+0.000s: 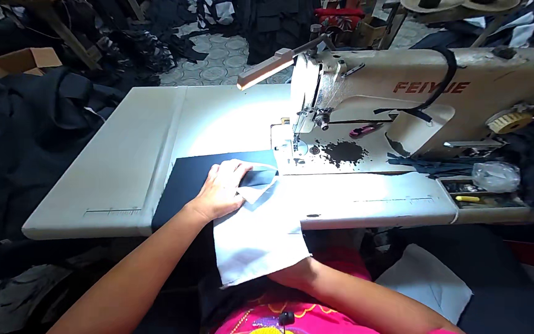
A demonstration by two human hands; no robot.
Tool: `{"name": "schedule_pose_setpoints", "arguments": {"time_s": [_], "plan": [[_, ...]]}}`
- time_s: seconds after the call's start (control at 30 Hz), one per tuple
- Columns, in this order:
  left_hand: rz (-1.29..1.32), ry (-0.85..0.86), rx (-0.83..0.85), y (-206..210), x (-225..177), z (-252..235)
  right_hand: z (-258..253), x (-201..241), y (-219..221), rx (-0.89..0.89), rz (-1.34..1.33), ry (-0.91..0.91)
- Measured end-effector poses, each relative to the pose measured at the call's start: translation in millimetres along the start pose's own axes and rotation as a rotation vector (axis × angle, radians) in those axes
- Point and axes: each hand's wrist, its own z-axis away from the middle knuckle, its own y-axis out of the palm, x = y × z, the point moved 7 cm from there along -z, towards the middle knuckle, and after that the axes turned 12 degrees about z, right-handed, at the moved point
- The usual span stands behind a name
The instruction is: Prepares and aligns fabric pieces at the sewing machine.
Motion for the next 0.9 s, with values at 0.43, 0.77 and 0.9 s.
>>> {"name": "schedule_pose_setpoints", "arguments": {"time_s": [0.43,0.77,0.9], "plan": [[-0.085,0.185,-0.040,16,-47,15,-96,-319,-100,0.381,0.531,0.508],[-0.100,0.279,-0.066,18,-52,19,-48,-218,-117,0.086,0.643,0.094],[-0.112,0.337,-0.088,32,-74,11,-18,-263,-124,0.204,0.645,0.433]]}}
